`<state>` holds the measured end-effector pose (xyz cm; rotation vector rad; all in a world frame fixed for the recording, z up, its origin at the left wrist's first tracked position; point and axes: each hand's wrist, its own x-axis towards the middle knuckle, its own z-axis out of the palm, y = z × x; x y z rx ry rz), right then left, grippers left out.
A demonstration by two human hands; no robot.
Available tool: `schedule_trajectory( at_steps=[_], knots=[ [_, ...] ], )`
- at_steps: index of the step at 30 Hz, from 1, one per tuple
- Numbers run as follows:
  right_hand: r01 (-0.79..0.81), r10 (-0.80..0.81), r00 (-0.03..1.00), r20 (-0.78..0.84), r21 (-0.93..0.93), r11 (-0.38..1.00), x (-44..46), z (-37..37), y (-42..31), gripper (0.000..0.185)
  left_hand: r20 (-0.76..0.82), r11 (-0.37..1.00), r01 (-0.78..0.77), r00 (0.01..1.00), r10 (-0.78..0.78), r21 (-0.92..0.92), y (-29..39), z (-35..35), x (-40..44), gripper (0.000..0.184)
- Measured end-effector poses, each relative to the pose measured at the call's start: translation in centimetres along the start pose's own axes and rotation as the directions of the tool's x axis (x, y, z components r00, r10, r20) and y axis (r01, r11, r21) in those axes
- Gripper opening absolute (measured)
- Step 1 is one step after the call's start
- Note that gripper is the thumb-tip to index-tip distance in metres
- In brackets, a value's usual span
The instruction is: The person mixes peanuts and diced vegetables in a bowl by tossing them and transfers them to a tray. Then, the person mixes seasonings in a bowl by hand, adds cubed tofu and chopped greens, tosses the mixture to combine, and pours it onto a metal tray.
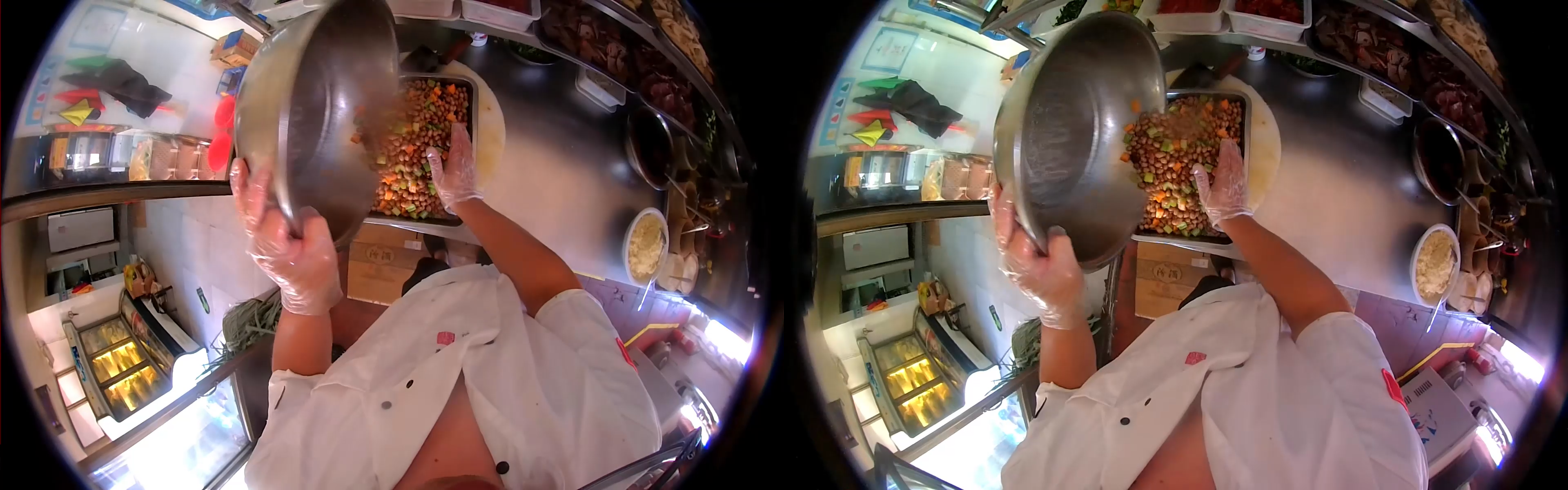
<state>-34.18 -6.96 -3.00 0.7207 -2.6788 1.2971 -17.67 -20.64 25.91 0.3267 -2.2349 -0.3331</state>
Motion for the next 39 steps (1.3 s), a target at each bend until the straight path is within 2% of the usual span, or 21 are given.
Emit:
schedule_trajectory(
  at_steps=[1, 6, 7, 10, 11, 14, 15, 17, 20, 22, 23, 24, 26, 27, 30, 32, 33, 35, 36, 37, 39],
  knots=[
    [-0.004, 0.004, 1.000, 0.001, 0.008, 1.000, 0.0, -0.2, -0.1, 0.088, 0.033, 0.999, -0.045, 0.998, 0.044, 0.026, 0.0, -0.1, -0.2, 0.048],
    [-0.034, 0.034, 0.999, 0.003, 0.030, 0.999, 0.0, -0.6, -0.6, 0.085, -0.015, 0.999, 0.045, 0.999, -0.044, 0.016, 0.5, -0.4, -0.7, 0.048],
    [-0.024, 0.025, 1.000, -0.013, 0.039, 0.999, 0.1, -0.6, -0.7, 0.084, 0.011, 0.996, -0.090, 0.996, 0.090, 0.005, 0.1, -0.4, -0.9, 0.021],
    [0.011, -0.006, 0.999, -0.038, 0.110, 0.994, 0.6, -1.0, -0.8, 0.074, -0.024, 0.999, 0.032, 0.999, -0.033, -0.031, 0.1, -0.8, -1.0, 0.023],
    [0.022, -0.016, 0.999, -0.044, 0.143, 0.989, 1.0, -1.2, -1.1, 0.070, -0.058, 0.984, 0.161, 0.985, -0.165, -0.073, 1.2, -0.9, -0.2, 0.027],
    [0.153, -0.126, 0.976, -0.178, 0.146, 0.977, 2.9, -2.2, -2.3, 0.052, 0.030, 0.994, -0.096, 0.995, 0.094, 0.044, 0.2, -1.5, -1.1, 0.026],
    [0.176, -0.143, 0.974, -0.177, 0.183, 0.967, 3.7, -2.7, -3.0, 0.046, 0.031, 0.994, -0.110, 0.994, 0.109, 0.012, 0.2, -1.6, -1.2, 0.024],
    [0.215, -0.173, 0.969, -0.176, 0.260, 0.941, 5.8, -4.4, -5.3, 0.034, -0.053, 0.997, 0.062, 0.997, -0.064, -0.036, 0.3, -1.8, -1.2, 0.023],
    [0.311, -0.340, 0.937, 0.085, 0.243, 0.919, 9.0, -5.5, -7.7, 0.024, -0.006, 0.999, 0.036, 0.999, -0.036, 0.019, 0.3, -2.6, -1.3, 0.019],
    [0.488, -0.512, 0.857, 0.060, 0.227, 0.843, 10.8, -6.2, -9.7, 0.022, 0.014, 0.998, -0.056, 0.998, 0.056, 0.012, -0.1, -2.7, -1.8, 0.021],
    [0.584, -0.604, 0.797, 0.023, 0.225, 0.780, 12.0, -5.7, -10.3, 0.022, -0.037, 0.987, 0.156, 0.987, -0.158, -0.043, 0.9, -2.8, -1.5, 0.021],
    [0.672, -0.686, 0.727, -0.016, 0.218, 0.707, 12.8, -5.4, -11.0, 0.022, -0.057, 0.975, 0.215, 0.974, -0.219, -0.058, 1.0, -3.1, -1.5, 0.022],
    [0.601, -0.607, 0.776, 0.170, 0.093, 0.794, 13.8, -5.3, -13.0, 0.022, -0.042, 0.998, 0.065, 0.997, -0.066, -0.012, 0.9, -3.4, -2.0, 0.032],
    [0.566, -0.552, 0.793, 0.258, 0.023, 0.824, 14.0, -5.2, -13.7, 0.022, -0.036, 0.998, 0.055, 0.998, -0.055, -0.009, 1.1, -3.6, -2.0, 0.033],
    [0.607, -0.497, 0.771, 0.398, -0.224, 0.762, 13.5, -1.5, -12.3, 0.025, -0.040, 0.999, 0.043, 0.998, -0.043, -0.003, 1.7, -4.3, -1.8, 0.034],
    [0.591, -0.501, 0.786, 0.364, -0.201, 0.781, 11.0, -4.4, -14.2, 0.026, -0.072, 0.999, 0.048, 0.996, -0.048, -0.013, 1.5, -4.6, -1.6, 0.033],
    [0.570, -0.472, 0.784, 0.404, -0.165, 0.805, 9.7, -5.1, -14.1, 0.024, -0.072, 1.000, 0.002, 0.997, -0.001, 0.009, 1.2, -4.7, -1.6, 0.036],
    [0.497, -0.383, 0.753, 0.535, -0.081, 0.864, 6.8, -4.9, -12.7, 0.020, -0.111, 0.999, 0.036, 0.993, -0.034, 0.024, 0.9, -4.6, -1.5, 0.038],
    [0.498, -0.338, 0.742, 0.580, -0.139, 0.856, 5.0, -4.6, -12.0, 0.016, -0.131, 0.998, 0.054, 0.990, -0.049, 0.031, 0.8, -4.6, -1.4, 0.040],
    [0.499, -0.289, 0.731, 0.618, -0.196, 0.844, 3.3, -4.6, -11.3, 0.012, -0.115, 0.991, 0.126, 0.986, -0.120, 0.044, 0.5, -5.0, -1.2, 0.051],
    [0.460, -0.457, 0.797, 0.395, 0.095, 0.883, 0.1, -5.6, -8.9, 0.013, -0.175, 0.967, 0.254, 0.951, -0.256, -0.035, -0.7, -5.3, -1.1, 0.055]
  ],
)
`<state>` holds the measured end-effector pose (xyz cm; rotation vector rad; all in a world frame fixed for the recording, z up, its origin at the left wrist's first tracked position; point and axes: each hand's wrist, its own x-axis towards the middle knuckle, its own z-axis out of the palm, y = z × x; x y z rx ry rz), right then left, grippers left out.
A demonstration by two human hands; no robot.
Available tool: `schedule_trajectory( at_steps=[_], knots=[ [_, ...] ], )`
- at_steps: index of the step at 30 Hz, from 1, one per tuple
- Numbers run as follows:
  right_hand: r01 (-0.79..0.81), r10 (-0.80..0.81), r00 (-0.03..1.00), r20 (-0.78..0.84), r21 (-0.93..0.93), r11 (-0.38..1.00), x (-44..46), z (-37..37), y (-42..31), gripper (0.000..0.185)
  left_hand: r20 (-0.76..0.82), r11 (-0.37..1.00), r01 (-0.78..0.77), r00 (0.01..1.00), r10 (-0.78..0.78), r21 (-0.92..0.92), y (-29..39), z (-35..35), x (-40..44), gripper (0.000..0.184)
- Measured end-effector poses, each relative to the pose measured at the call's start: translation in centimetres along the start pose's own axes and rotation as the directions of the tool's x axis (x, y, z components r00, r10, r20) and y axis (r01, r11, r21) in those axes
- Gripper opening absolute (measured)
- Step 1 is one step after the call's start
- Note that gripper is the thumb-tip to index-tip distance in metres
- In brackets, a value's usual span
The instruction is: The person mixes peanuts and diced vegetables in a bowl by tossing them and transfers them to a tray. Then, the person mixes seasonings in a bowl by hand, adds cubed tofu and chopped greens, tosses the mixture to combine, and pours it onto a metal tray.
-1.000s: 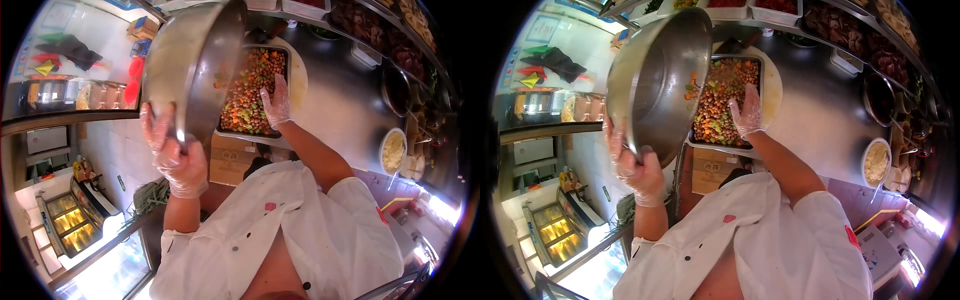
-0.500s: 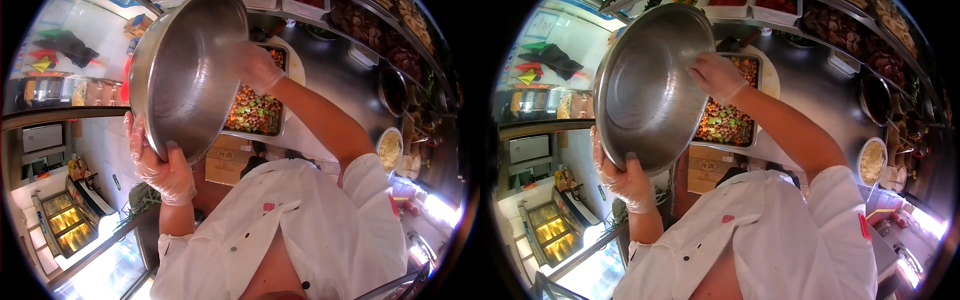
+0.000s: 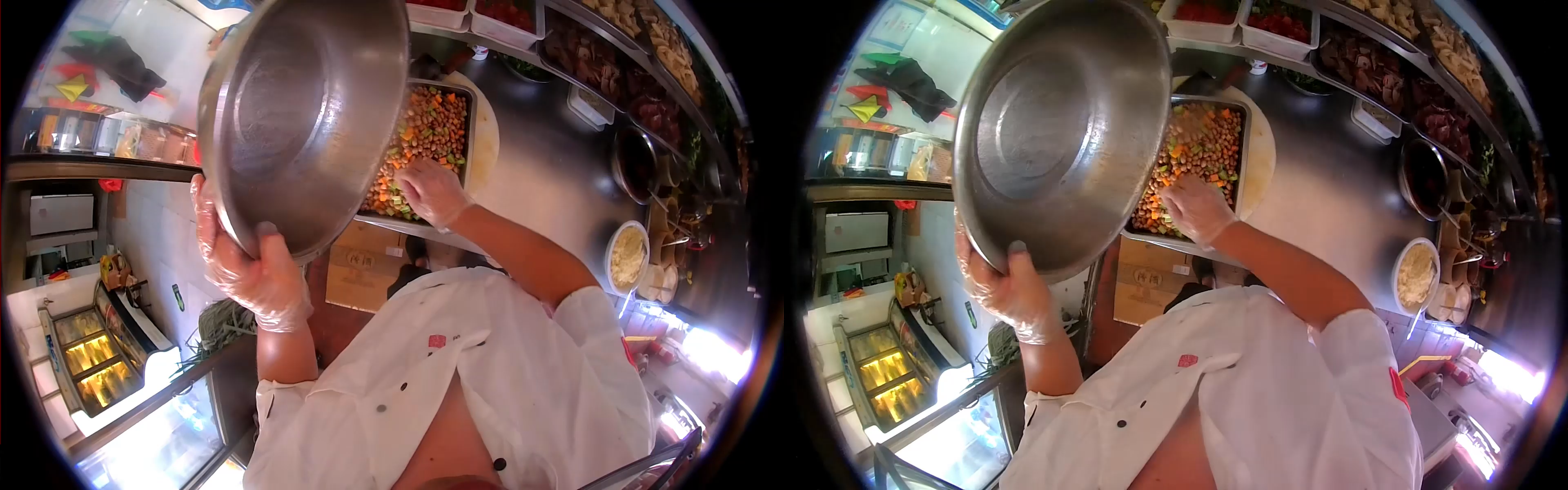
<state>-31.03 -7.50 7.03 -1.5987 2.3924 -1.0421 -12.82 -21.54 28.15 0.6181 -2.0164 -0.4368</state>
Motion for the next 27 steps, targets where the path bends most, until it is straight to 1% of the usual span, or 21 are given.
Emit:
schedule_trajectory(
  at_steps=[1, 2, 4, 5, 6, 7, 8, 9, 10, 13, 14, 16, 17, 19, 20, 21, 22, 23, 24, 26, 27],
  knots=[
    [0.062, -0.043, 0.990, -0.138, 0.136, 0.989, -1.4, 0.0, 0.8, 0.013, -0.027, 0.997, 0.069, 0.997, -0.070, -0.031, -0.7, -0.1, 0.1, 0.057],
    [0.036, -0.009, 0.985, -0.175, 0.151, 0.988, -2.3, -0.2, 1.7, 0.012, -0.040, 0.981, 0.182, 0.982, -0.185, -0.072, -2.0, -0.5, 0.2, 0.058],
    [-0.022, 0.068, 0.965, -0.253, 0.182, 0.983, -3.6, -0.9, 2.5, 0.011, -0.065, 0.843, 0.341, 0.913, -0.402, -0.416, -2.2, -0.4, 1.4, 0.052],
    [-0.171, 0.266, 0.932, -0.245, 0.350, 0.921, -3.7, -1.5, 2.6, 0.013, -0.042, 0.720, 0.390, 0.864, -0.501, -0.575, -2.3, -0.1, 2.1, 0.049],
    [-0.300, 0.452, 0.867, -0.208, 0.506, 0.808, -3.9, -2.4, 2.8, 0.016, 0.048, 0.596, 0.399, 0.855, -0.517, -0.697, -3.9, -0.1, 2.3, 0.048],
    [-0.401, 0.617, 0.774, -0.144, 0.644, 0.652, -3.9, -3.9, 2.5, 0.018, 0.121, 0.511, 0.431, 0.838, -0.531, -0.744, -4.1, 0.3, 2.3, 0.048],
    [-0.468, 0.654, 0.732, -0.189, 0.559, 0.685, -3.0, -8.1, 0.6, 0.027, 0.199, 0.419, 0.465, 0.819, -0.539, -0.780, -4.0, 0.6, 2.2, 0.048],
    [-0.345, 0.647, 0.720, -0.251, 0.679, 0.648, -2.7, -9.9, 1.3, 0.028, 0.278, 0.323, 0.501, 0.794, -0.541, -0.803, -3.9, 1.0, 1.9, 0.048],
    [-0.208, 0.641, 0.703, -0.309, 0.773, 0.600, -2.5, -11.7, 2.1, 0.030, 0.318, 0.321, 0.527, 0.793, -0.521, -0.787, -4.1, 2.0, 1.4, 0.051],
    [0.017, 0.567, 0.697, -0.440, 0.800, 0.600, -1.4, -22.3, -2.8, 0.029, 0.563, 0.139, 0.672, 0.699, -0.441, -0.727, 0.0, 6.4, -1.5, 0.061],
    [0.061, 0.492, 0.696, -0.523, 0.726, 0.685, -1.7, -25.3, -4.4, 0.026, 0.641, 0.087, 0.781, 0.566, -0.519, -0.619, 1.9, 8.6, -2.6, 0.065],
    [0.043, 0.387, 0.653, -0.651, 0.541, 0.840, -3.0, -29.7, -8.6, 0.021, 0.698, 0.220, 0.839, 0.537, -0.473, -0.497, 2.2, 15.2, -7.7, 0.068],
    [0.024, 0.328, 0.624, -0.709, 0.437, 0.899, -4.3, -30.8, -9.4, 0.020, 0.762, 0.338, 0.827, 0.552, -0.339, -0.449, 4.1, 16.8, -8.7, 0.065],
    [-0.068, 0.344, 0.535, -0.772, 0.367, 0.928, -7.2, -31.0, -8.1, 0.022, 0.836, 0.162, 0.903, 0.429, -0.342, -0.397, 8.4, 20.2, -12.3, 0.058],
    [-0.125, 0.551, 0.461, -0.696, 0.563, 0.817, -9.0, -29.7, -6.2, 0.025, 0.850, 0.103, 0.917, 0.396, -0.348, -0.385, 9.4, 22.3, -14.6, 0.050],
    [-0.210, 0.670, 0.389, -0.632, 0.647, 0.733, -11.0, -26.7, -3.1, 0.031, 0.863, 0.044, 0.927, 0.364, -0.351, -0.373, 9.7, 24.4, -17.0, 0.042],
    [-0.361, 0.508, 0.581, -0.636, 0.357, 0.861, -14.6, -21.9, 3.0, 0.031, 0.840, 0.131, 0.935, 0.355, -0.411, -0.331, 9.7, 26.2, -19.0, 0.040],
    [-0.602, 0.587, 0.741, -0.325, 0.065, 0.796, -19.0, -17.0, 8.6, 0.031, 0.815, 0.212, 0.941, 0.336, -0.472, -0.265, 9.6, 27.4, -21.6, 0.038],
    [-0.536, 0.540, 0.840, -0.060, -0.252, 0.806, -23.4, -14.3, 10.2, 0.033, 0.784, 0.290, 0.938, 0.323, -0.530, -0.191, 9.9, 28.0, -23.2, 0.036],
    [-0.549, 0.535, 0.836, -0.123, -0.191, 0.814, -27.5, -12.8, 10.9, 0.033, 0.805, 0.211, 0.963, 0.259, -0.534, -0.170, 11.8, 26.4, -23.2, 0.033],
    [-0.579, 0.568, 0.814, -0.118, -0.108, 0.808, -29.2, -12.7, 11.2, 0.032, 0.813, 0.165, 0.975, 0.218, -0.540, -0.151, 12.4, 25.3, -23.6, 0.032]
  ],
)
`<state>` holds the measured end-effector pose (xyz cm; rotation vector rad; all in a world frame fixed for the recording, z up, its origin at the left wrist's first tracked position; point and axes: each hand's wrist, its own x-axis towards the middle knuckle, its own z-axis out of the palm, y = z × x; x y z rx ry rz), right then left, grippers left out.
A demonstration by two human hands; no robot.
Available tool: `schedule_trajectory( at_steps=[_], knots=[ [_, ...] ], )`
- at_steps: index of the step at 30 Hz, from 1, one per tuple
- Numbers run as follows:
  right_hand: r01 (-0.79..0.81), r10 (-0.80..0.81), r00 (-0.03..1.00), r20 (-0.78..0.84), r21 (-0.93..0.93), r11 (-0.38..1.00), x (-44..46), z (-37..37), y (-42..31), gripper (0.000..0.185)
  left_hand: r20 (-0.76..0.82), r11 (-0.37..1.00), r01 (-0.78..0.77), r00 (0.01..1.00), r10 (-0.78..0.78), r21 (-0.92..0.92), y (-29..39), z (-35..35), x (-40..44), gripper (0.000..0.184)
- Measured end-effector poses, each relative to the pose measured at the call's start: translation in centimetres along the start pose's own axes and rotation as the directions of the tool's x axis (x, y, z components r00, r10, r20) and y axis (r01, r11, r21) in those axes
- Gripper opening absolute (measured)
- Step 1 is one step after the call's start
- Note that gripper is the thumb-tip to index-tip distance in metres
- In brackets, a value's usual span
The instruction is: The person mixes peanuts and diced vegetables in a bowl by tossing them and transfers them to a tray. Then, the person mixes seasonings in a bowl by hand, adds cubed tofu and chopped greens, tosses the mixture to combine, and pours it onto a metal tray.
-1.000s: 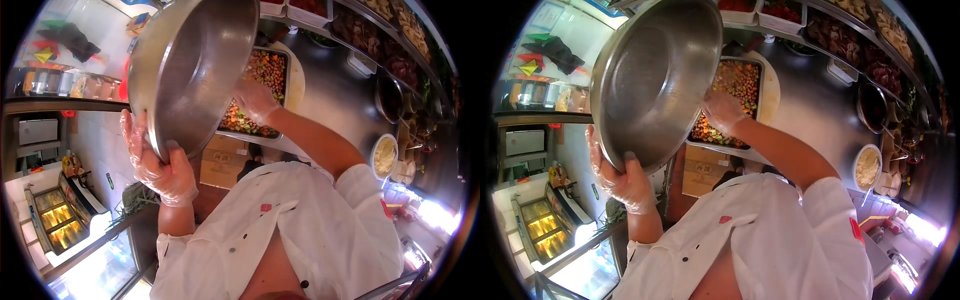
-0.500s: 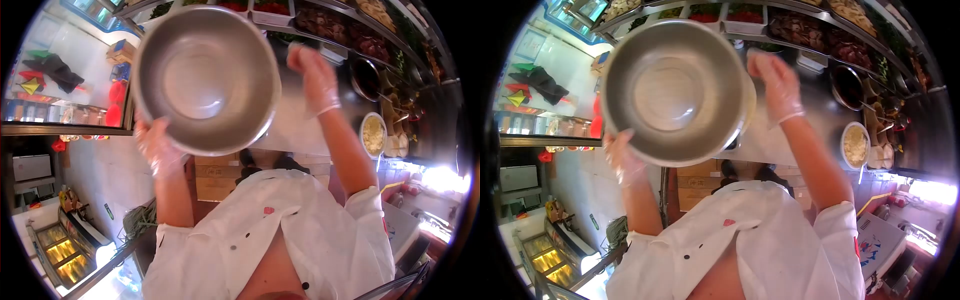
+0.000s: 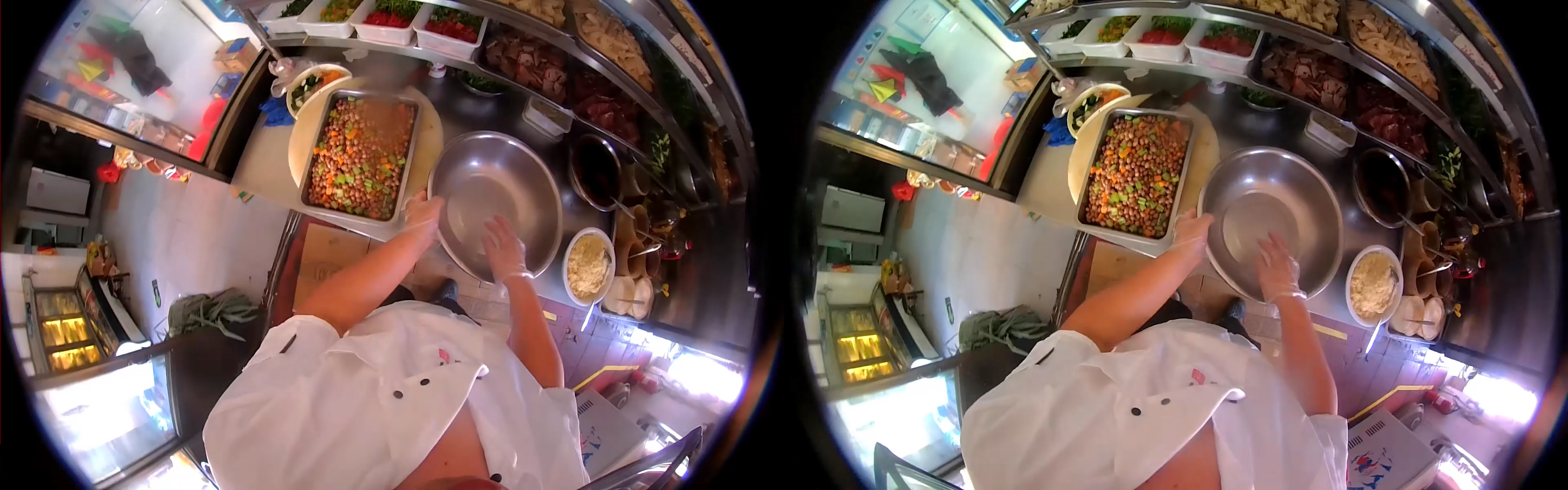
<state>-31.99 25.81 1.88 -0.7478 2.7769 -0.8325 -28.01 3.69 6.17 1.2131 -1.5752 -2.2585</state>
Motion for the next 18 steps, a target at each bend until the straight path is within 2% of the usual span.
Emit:
schedule_trajectory(
  at_steps=[3, 4, 5, 7, 8, 9, 10, 12, 13, 15, 18],
  knots=[
    [-0.133, 0.131, 0.991, 0.022, 0.230, 0.964, -1.4, -0.2, 2.6, 0.033, 0.069, 0.987, 0.143, 0.987, -0.147, 0.071, -5.2, -2.1, 1.9, 0.030],
    [-0.186, 0.185, 0.982, 0.031, 0.297, 0.937, -1.2, 0.3, 4.1, 0.034, 0.209, 0.935, -0.227, 0.962, 0.173, 0.271, -8.6, -4.5, 3.7, 0.028],
    [-0.241, 0.241, 0.969, 0.045, 0.359, 0.902, -1.2, 0.6, 5.0, 0.034, 0.399, 0.723, -0.567, 0.815, 0.421, 0.396, -12.7, -8.1, 5.4, 0.026],
    [-0.273, 0.297, 0.954, 0.035, 0.510, 0.816, -1.1, -0.9, 4.4, 0.037, 0.498, 0.632, -0.661, 0.739, 0.453, 0.406, -14.8, -12.8, 4.2, 0.022],
    [-0.281, 0.325, 0.945, 0.030, 0.581, 0.764, -1.0, -1.7, 3.7, 0.039, 0.400, 0.820, -0.455, 0.863, 0.309, 0.348, -14.1, -14.7, 2.8, 0.020],
    [-0.272, 0.337, 0.941, 0.017, 0.628, 0.729, -0.8, -2.2, 3.3, 0.040, 0.324, 0.911, -0.301, 0.924, 0.205, 0.283, -12.5, -16.3, 1.8, 0.019],
    [-0.263, 0.352, 0.936, 0.003, 0.672, 0.692, -0.7, -2.6, 2.9, 0.041, 0.241, 0.971, -0.145, 0.966, 0.096, 0.193, -10.9, -17.8, 0.8, 0.017],
    [-0.255, 0.379, 0.925, -0.015, 0.714, 0.652, -0.8, -3.0, 1.8, 0.041, 0.090, 1.000, -0.009, 0.996, 0.010, -0.012, -7.6, -19.7, 0.0, 0.016],
    [-0.260, 0.388, 0.922, -0.019, 0.712, 0.653, -1.0, -3.2, 1.2, 0.041, 0.012, 0.987, 0.032, 0.999, -0.030, -0.156, -6.8, -20.5, 0.5, 0.016],
    [-0.284, 0.414, 0.910, -0.023, 0.694, 0.662, -1.3, -3.1, -0.1, 0.040, -0.134, 0.836, 0.051, 0.980, -0.148, -0.547, -6.0, -21.7, 2.9, 0.015],
    [-0.336, 0.471, 0.882, -0.018, 0.677, 0.655, -2.1, -0.9, -1.6, 0.039, -0.387, 0.819, -0.037, 0.893, -0.230, -0.572, -7.9, -22.7, 7.3, 0.014]
  ],
)
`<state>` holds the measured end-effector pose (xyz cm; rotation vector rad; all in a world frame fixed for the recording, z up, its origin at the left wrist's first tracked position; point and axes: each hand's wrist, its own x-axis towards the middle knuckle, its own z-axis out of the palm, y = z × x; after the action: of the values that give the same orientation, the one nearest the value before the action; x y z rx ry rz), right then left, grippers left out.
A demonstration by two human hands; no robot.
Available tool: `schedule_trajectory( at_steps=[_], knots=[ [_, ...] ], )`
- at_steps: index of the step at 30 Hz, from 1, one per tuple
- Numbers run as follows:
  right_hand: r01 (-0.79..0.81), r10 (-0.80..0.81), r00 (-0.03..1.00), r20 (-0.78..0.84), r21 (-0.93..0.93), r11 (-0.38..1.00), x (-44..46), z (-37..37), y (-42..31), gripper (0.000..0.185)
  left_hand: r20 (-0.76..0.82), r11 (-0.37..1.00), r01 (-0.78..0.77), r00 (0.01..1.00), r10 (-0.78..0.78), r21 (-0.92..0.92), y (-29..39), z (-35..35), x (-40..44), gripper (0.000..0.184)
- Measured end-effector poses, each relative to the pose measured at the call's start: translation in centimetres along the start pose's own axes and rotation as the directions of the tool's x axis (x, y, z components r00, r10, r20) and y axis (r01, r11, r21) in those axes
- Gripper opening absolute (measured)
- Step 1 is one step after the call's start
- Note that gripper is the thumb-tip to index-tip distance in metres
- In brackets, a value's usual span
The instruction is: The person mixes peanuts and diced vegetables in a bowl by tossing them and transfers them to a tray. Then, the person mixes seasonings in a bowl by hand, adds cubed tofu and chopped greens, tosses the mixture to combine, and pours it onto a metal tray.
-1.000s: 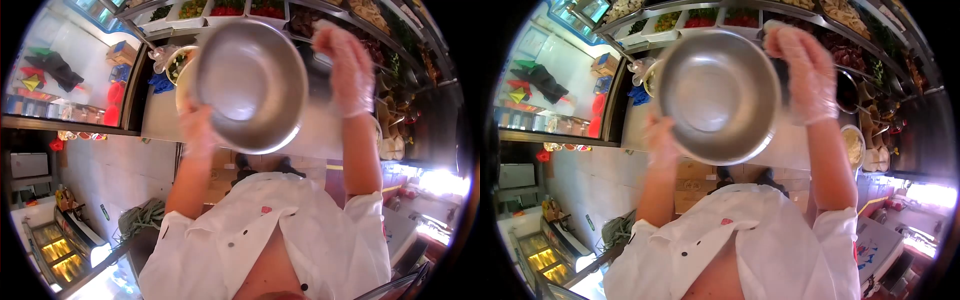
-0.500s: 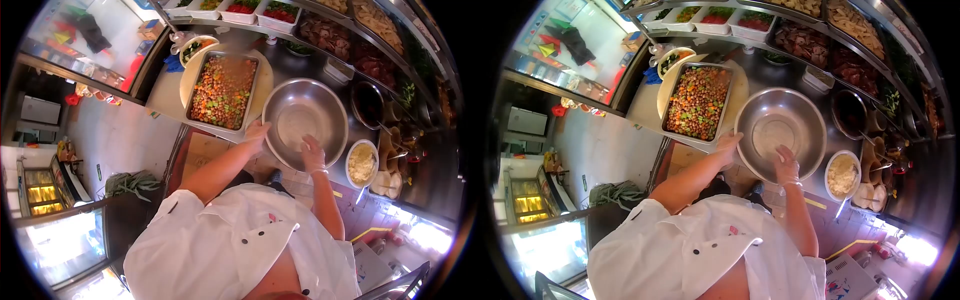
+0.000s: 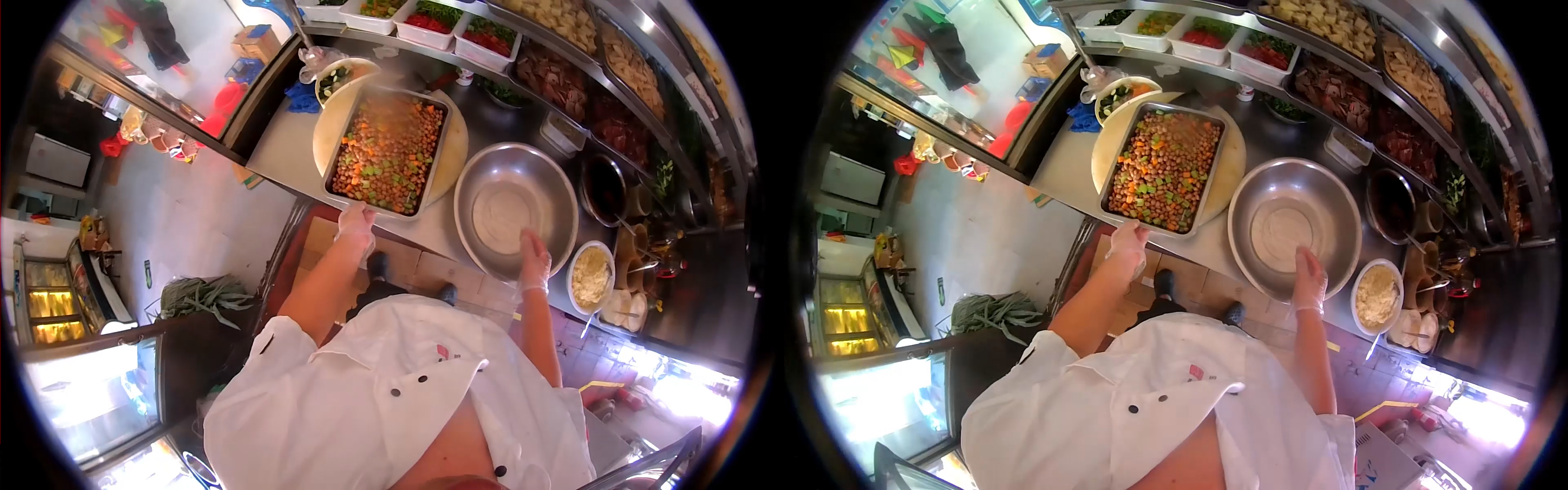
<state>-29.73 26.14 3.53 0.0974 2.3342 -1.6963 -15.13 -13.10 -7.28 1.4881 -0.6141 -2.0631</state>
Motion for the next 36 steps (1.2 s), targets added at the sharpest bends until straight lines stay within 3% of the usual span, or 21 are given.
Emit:
schedule_trajectory(
  at_steps=[2, 5, 7, 9, 12, 13, 16, 19, 24, 26, 27, 30, 31, 34, 36],
  knots=[
    [-0.029, 0.030, 0.999, -0.023, 0.033, 0.999, -0.5, 1.6, 0.2, 0.038, 0.066, 0.998, 0.053, 0.996, -0.055, 0.034, 0.9, 0.0, 0.3, 0.014],
    [-0.069, 0.068, 0.998, -0.019, -0.102, 0.992, -2.2, 3.8, -2.4, 0.035, 0.007, 0.992, 0.108, 0.994, -0.108, -0.071, 2.1, 0.8, -0.7, 0.013],
    [-0.091, 0.088, 0.993, -0.080, -0.029, 0.995, -2.7, 5.0, -4.4, 0.033, 0.259, 0.971, -0.080, 0.966, 0.020, 0.224, 0.2, -3.0, 4.8, 0.013],
    [-0.113, 0.114, 0.984, -0.135, 0.013, 0.994, -2.9, 5.9, -5.4, 0.031, 0.336, 0.951, 0.310, 0.894, -0.296, 0.011, 2.2, -4.7, 6.0, 0.010],
    [-0.149, 0.153, 0.969, -0.195, 0.034, 0.988, -3.1, 6.2, -5.4, 0.030, 0.346, 0.924, 0.378, 0.861, -0.373, 0.055, 6.3, -7.0, 5.0, 0.013],
    [-0.155, 0.159, 0.967, -0.201, 0.036, 0.987, -3.4, 6.2, -5.3, 0.030, 0.491, 0.915, 0.402, 0.789, -0.369, 0.042, 7.5, -9.1, 5.5, 0.015],
    [-0.147, 0.147, 0.968, -0.206, 0.015, 0.989, -3.9, 7.0, -5.2, 0.031, 0.389, 0.974, 0.225, 0.897, -0.210, 0.008, 12.3, -12.3, 1.2, 0.017],
    [-0.179, 0.166, 0.970, -0.179, -0.057, 0.982, -3.5, 6.6, -4.1, 0.032, 0.398, 0.983, 0.137, 0.914, -0.076, -0.126, 16.5, -10.5, -4.4, 0.027],
    [-0.100, 0.099, 0.990, -0.104, -0.014, 0.995, -1.4, 10.9, -5.6, 0.031, 0.409, 0.975, 0.205, 0.900, -0.152, -0.089, 16.9, -13.2, -1.7, 0.042],
    [-0.092, 0.083, 0.993, -0.082, -0.107, 0.990, -0.6, 12.0, -7.7, 0.032, 0.544, 0.980, 0.097, 0.839, 0.014, -0.176, 19.7, -11.9, -4.9, 0.043],
    [-0.104, 0.094, 0.993, -0.070, -0.157, 0.982, -0.9, 12.4, -7.7, 0.032, 0.589, 0.994, 0.026, 0.807, 0.042, -0.107, 20.4, -11.9, -5.4, 0.050],
    [-0.095, 0.096, 0.994, -0.044, 0.031, 0.995, 0.8, 13.4, -5.0, 0.036, 0.538, 0.995, 0.056, 0.843, -0.005, -0.079, 18.7, -15.1, -0.5, 0.053],
    [-0.117, 0.118, 0.993, -0.030, 0.039, 0.992, 1.1, 13.8, -4.9, 0.041, 0.519, 0.997, 0.026, 0.854, 0.018, -0.078, 18.7, -14.8, -0.7, 0.054],
    [-0.138, 0.138, 0.990, -0.021, -0.033, 0.990, 1.3, 13.6, -5.3, 0.040, 0.612, 0.970, 0.165, 0.791, -0.021, -0.180, 19.2, -15.2, -1.7, 0.057],
    [-0.142, 0.142, 0.989, -0.033, -0.003, 0.990, 1.5, 13.3, -4.8, 0.040, 0.578, 0.967, 0.125, 0.816, 0.026, -0.220, 19.3, -17.4, -1.4, 0.065]
  ],
)
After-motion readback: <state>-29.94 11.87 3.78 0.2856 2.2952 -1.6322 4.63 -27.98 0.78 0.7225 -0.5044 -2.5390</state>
